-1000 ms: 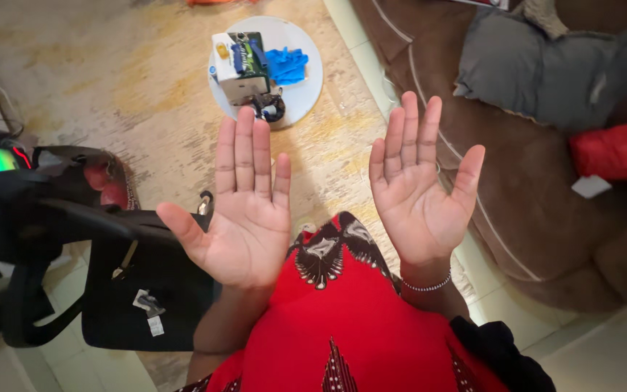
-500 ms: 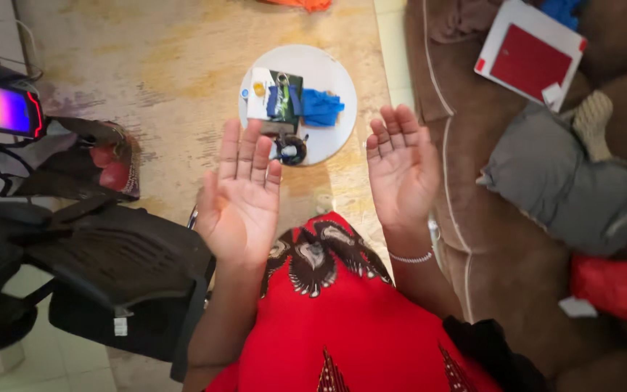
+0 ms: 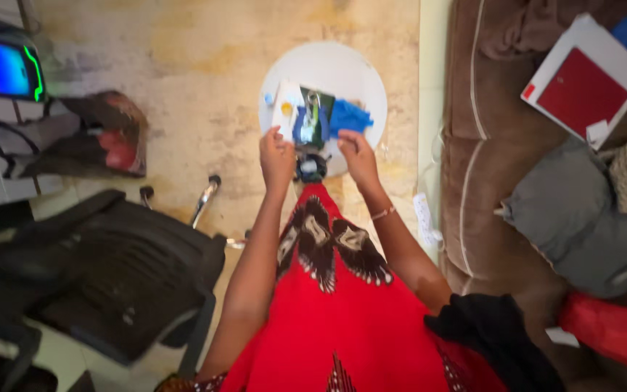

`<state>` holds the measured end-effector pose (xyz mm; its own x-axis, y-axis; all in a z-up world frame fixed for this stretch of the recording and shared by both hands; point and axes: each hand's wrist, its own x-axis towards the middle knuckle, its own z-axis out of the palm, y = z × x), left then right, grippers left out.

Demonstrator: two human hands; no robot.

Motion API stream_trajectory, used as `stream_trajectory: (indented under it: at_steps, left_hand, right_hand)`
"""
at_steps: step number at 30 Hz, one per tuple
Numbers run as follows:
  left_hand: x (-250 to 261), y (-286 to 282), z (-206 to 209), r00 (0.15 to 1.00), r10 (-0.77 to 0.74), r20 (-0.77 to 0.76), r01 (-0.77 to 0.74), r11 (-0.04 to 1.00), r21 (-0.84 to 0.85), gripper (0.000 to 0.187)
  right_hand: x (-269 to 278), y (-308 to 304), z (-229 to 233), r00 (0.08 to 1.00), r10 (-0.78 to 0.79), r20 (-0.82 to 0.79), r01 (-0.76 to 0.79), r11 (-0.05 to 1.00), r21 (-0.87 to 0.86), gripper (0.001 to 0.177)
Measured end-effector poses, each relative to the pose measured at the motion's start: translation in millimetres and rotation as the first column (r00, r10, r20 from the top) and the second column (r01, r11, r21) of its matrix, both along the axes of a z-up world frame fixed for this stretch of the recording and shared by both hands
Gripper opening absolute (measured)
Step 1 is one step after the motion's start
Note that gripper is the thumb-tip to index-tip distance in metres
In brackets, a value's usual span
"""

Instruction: The person sorts various household items, including a bible, electronic boxes, and stationery, by placing them into a desk drawer and a plastic container.

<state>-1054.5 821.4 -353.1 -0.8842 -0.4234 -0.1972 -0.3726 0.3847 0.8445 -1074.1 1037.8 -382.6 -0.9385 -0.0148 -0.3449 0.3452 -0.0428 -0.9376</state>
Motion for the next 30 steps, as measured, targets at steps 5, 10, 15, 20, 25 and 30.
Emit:
stream_trajectory:
  at_steps: [5,10,15,20,25,30]
  left_hand:
    - [-40,-6,-28,0.982,-0.183,-0.051,0.164,0.952,-0.259,0.062]
    - [-66,-5,-38,0.978,-0.209,-0.016,0.197,0.945,-0.261,0.06]
    - [-68,-4,-45,0.981,-0.185,0.063,0.195,0.948,-0.252,0.045]
    - [-63,-4,-58,0.995,-0.086,-0.047,0.076,0.98,-0.182,0.033]
    - [-49,-26,-100,0.91,0.415,-0.004,-0.397,0.872,0.286,0.023]
    - [-32,-54,-134,0.947,0.319,-0.042,-0.306,0.934,0.186,0.021]
  right_hand:
    - [-6,-15,-50,0.965,0.184,-0.19,-0.061,0.854,0.516,0.039]
    - [-30,-29,-59,0.965,0.206,-0.164,-0.057,0.77,0.635,0.045]
    - [-52,-44,-38,0.981,0.181,0.066,-0.181,0.747,0.639,0.049]
    - [-46,-38,-67,0.969,0.207,0.135,-0.245,0.731,0.637,0.051]
    - [-40,-8,-131,0.958,-0.116,0.262,-0.006,0.907,0.422,0.033]
    - [-39,11,-146,0.825,-0.4,0.4,0.427,0.904,0.024,0.008]
